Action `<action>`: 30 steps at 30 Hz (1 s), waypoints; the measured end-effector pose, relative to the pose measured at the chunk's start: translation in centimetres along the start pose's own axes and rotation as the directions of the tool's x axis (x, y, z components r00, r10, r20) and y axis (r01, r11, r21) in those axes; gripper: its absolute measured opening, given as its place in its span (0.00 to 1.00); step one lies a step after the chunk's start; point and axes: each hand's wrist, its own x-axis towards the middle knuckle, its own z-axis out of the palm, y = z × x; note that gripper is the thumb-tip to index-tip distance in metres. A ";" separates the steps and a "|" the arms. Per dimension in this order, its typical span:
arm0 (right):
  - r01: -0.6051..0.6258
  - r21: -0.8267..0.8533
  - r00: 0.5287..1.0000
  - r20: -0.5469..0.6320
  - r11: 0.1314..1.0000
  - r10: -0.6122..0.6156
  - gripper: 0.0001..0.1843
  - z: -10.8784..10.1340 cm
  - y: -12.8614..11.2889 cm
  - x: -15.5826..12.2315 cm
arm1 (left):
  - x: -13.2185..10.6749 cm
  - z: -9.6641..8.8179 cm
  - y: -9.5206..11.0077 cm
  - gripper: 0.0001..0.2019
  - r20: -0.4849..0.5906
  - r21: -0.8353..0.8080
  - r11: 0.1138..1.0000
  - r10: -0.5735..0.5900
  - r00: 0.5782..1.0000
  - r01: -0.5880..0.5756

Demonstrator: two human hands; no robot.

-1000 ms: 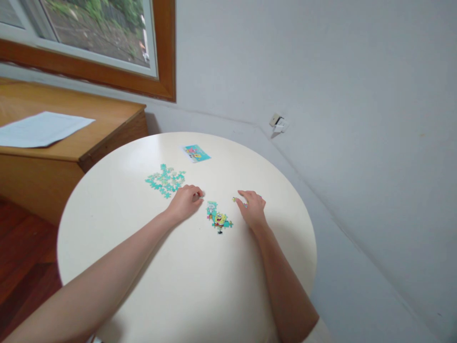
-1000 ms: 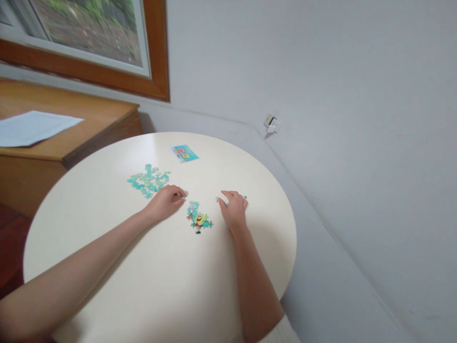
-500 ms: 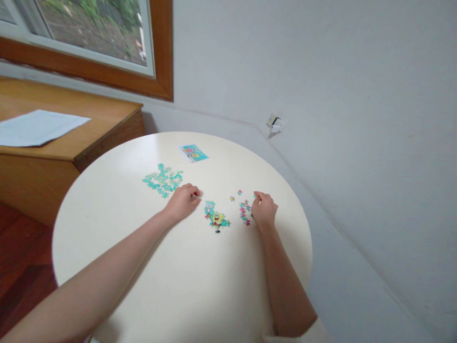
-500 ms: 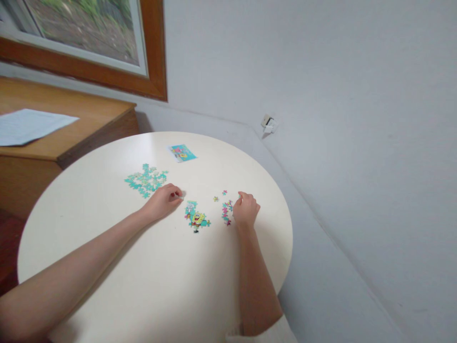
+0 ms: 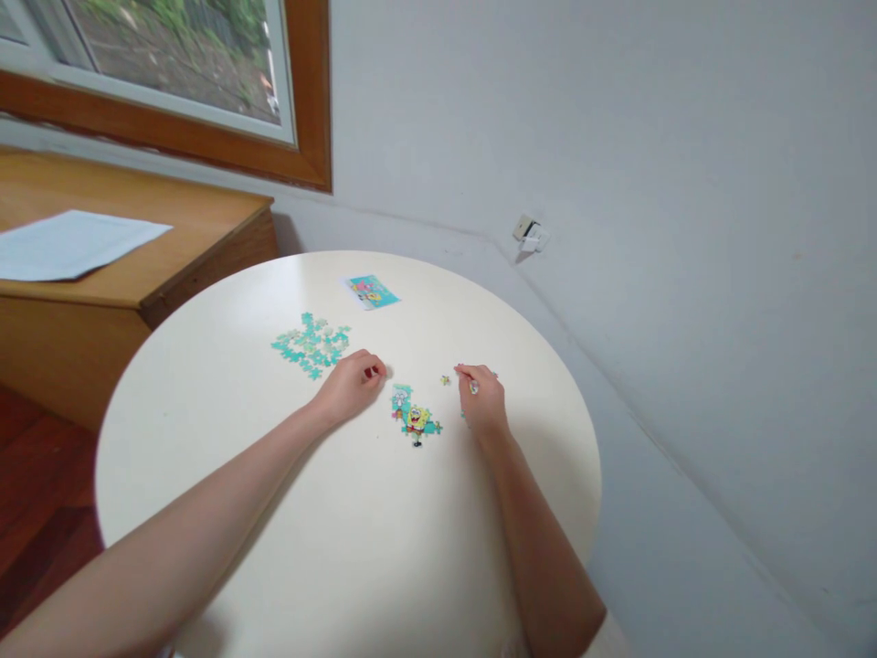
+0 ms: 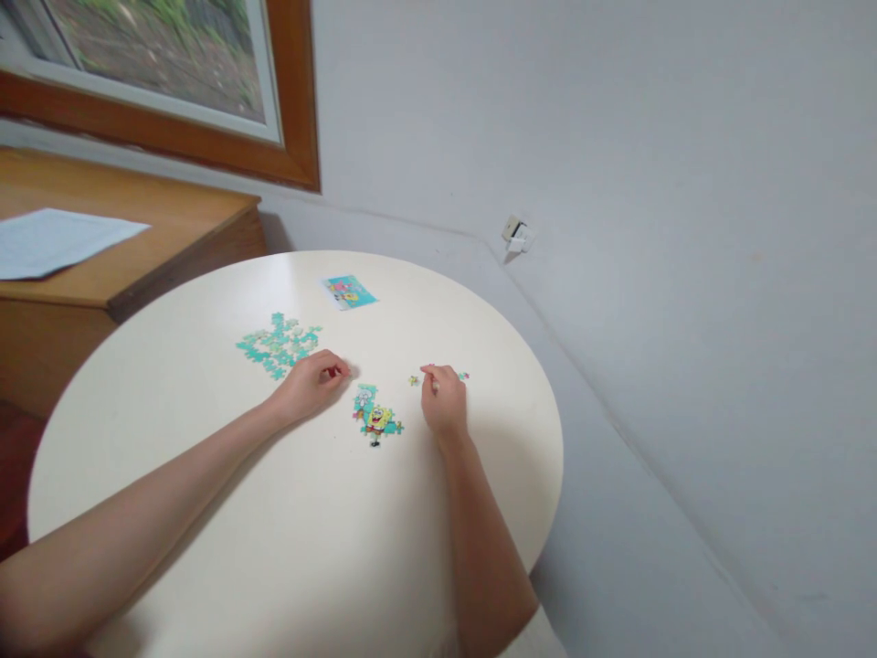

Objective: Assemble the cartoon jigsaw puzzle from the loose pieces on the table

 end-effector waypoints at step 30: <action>-0.116 -0.018 0.933 0.341 0.993 0.115 0.14 0.4 -4.0 -0.5 | -1.8 0.5 4.0 0.11 -0.080 -0.229 0.964 -0.159 0.984 0.137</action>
